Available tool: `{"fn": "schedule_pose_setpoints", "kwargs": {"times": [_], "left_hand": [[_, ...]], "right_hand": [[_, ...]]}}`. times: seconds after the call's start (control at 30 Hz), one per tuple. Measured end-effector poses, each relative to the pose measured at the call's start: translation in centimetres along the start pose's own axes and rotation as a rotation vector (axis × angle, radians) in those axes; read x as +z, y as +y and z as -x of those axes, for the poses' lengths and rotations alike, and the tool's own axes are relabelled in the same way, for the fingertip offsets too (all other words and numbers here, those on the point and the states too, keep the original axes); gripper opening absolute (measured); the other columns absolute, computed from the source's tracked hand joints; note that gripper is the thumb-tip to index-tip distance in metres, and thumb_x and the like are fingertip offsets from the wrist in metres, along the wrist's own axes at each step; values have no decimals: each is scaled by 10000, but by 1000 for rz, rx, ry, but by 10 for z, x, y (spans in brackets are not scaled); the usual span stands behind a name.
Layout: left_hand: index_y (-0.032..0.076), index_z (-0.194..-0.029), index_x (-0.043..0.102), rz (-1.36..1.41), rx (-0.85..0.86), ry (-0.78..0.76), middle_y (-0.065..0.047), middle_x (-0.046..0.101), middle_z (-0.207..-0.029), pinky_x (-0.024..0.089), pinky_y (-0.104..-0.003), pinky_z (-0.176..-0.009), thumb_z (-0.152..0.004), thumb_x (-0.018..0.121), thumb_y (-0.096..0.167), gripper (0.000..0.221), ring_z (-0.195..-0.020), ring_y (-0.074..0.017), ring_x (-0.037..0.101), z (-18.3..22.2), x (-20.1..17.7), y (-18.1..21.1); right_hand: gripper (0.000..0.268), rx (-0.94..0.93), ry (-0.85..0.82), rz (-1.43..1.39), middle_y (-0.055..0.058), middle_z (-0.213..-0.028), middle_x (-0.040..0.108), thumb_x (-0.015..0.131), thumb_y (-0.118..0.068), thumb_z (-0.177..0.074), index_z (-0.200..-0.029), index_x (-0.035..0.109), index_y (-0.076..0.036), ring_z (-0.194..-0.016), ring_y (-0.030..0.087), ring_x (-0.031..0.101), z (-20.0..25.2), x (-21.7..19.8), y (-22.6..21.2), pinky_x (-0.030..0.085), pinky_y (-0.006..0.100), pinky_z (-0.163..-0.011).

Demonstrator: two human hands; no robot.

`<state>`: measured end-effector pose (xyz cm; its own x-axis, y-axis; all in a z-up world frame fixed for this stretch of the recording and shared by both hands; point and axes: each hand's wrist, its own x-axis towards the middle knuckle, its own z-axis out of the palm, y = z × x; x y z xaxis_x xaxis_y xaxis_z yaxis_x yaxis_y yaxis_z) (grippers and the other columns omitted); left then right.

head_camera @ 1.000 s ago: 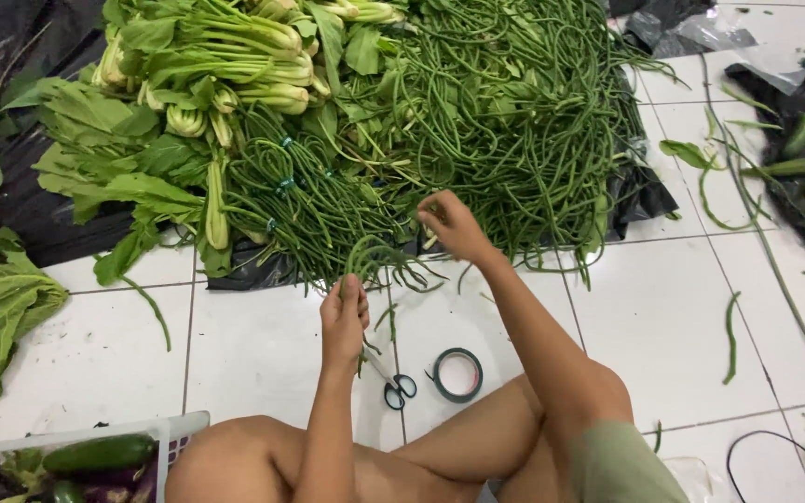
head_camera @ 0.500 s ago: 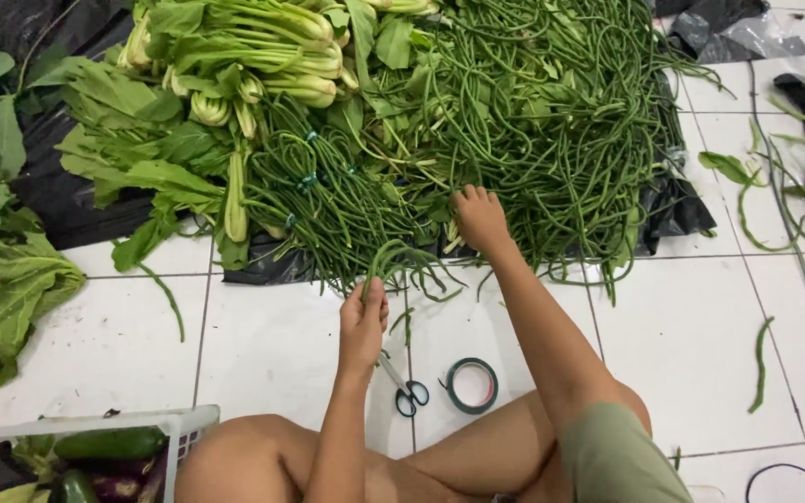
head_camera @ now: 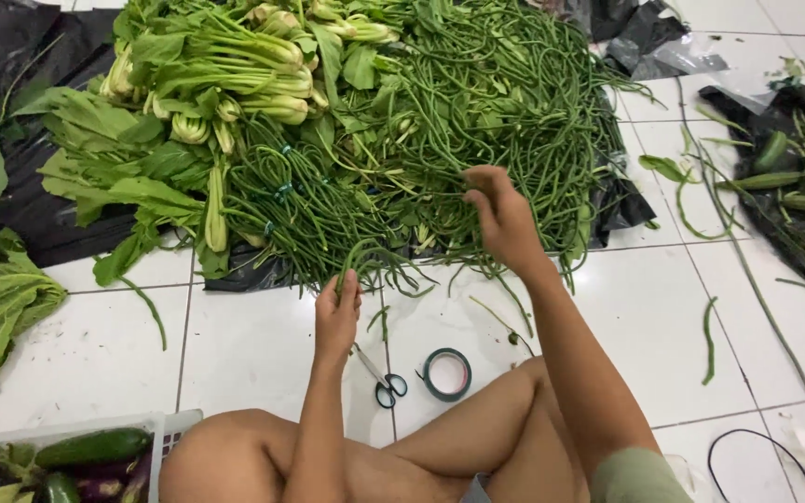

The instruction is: The person is selecting long beans from a large pile, aligning them into bundles, and securing them with green tape and scissors.

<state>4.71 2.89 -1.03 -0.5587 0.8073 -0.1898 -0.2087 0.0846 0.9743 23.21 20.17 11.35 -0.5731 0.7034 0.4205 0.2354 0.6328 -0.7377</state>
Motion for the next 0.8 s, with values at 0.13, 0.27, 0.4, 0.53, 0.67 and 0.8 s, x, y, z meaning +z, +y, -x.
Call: {"fn": "schedule_pose_setpoints", "kwargs": {"times": [0.13,0.27,0.4,0.53,0.67,0.8], "left_hand": [[107,-796,556,-18,41,-12,40,418,-580,340,-223,-517,-1065,573,377,382,-503,-62,380,7,-1,12],[107,-816,567,-13,93,-6,53,395,-586,338,-220,-513,-1074,567,364,364,-498,-44,352,12,-4,18],[75,-816,596,-22,179,-74,41,396,-573,375,-226,-515,-1091,532,329,379,-491,-57,356,23,-15,33],[68,-817,607,-14,246,-153,16,425,-590,387,-236,-560,-1101,514,332,399,-524,-67,384,16,-14,19],[63,-836,631,72,188,-308,-39,523,-633,466,-303,-686,-1100,474,341,414,-576,-137,497,27,6,20],[46,-883,600,284,155,-476,-179,698,-751,606,-406,-746,-1105,431,344,409,-699,-268,728,31,22,11]], "right_hand": [[246,-79,103,-81,109,-952,606,468,28,-1090,-1305,516,-82,-832,202,641,23,-33,-25,535,410,-735],[256,-149,138,-94,128,-886,653,485,77,-1057,-1279,578,-10,-710,194,579,49,-61,-59,512,342,-687],[245,-198,3,-259,137,-824,640,465,65,-1011,-1204,615,85,-765,210,605,71,-78,-76,546,388,-783],[264,-157,-115,-430,159,-835,647,468,81,-969,-1169,639,99,-794,241,645,88,-72,-82,547,400,-783],[255,-120,-195,-573,169,-899,651,477,69,-989,-1186,636,95,-874,247,661,88,-40,-72,534,409,-837],[283,-41,-136,-553,105,-821,627,432,3,-1036,-1254,606,55,-622,96,465,83,-1,-44,461,258,-619]]}}
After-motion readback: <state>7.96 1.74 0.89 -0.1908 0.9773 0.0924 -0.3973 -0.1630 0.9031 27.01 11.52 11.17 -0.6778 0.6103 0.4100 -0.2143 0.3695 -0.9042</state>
